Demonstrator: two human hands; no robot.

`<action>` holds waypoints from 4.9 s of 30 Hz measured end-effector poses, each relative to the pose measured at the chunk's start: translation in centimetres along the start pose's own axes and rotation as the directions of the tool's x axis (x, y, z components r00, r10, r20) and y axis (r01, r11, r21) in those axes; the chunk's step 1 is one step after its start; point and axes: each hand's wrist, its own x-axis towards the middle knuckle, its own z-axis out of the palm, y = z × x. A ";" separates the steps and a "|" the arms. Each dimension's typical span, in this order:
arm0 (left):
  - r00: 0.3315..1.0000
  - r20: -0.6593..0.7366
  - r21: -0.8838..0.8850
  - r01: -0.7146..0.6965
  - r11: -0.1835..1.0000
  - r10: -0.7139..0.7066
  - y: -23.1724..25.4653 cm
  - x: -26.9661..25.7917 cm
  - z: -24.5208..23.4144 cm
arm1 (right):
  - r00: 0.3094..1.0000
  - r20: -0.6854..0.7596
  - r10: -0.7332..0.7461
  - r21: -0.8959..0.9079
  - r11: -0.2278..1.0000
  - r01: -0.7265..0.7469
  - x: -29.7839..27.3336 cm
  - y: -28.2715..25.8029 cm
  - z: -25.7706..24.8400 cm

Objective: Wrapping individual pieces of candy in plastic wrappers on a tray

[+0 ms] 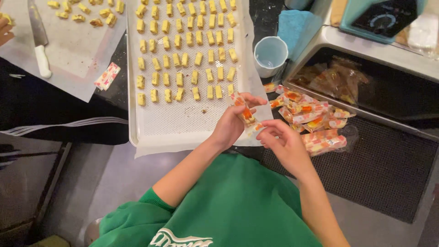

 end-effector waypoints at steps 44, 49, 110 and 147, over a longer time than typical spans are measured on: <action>0.972 -0.061 0.537 0.224 0.813 -0.228 -2.2 -0.1 5.6 | 0.544 -0.706 -0.454 -0.410 0.888 0.208 -0.2 9.6 -4.5; 0.999 -0.042 0.745 0.045 0.665 -0.021 4.1 0.9 -2.5 | 0.497 -0.634 -0.592 -0.637 0.764 0.098 0.9 9.1 -10.0; 0.784 -0.170 0.848 -0.192 0.494 0.597 24.8 -9.7 -31.9 | 0.925 -0.289 0.245 0.047 0.969 -0.242 14.5 13.5 40.3; 0.634 0.422 0.807 -0.589 0.050 0.648 24.6 -10.5 -23.4 | 0.932 -0.344 -0.113 0.057 0.988 0.141 9.5 -4.7 31.8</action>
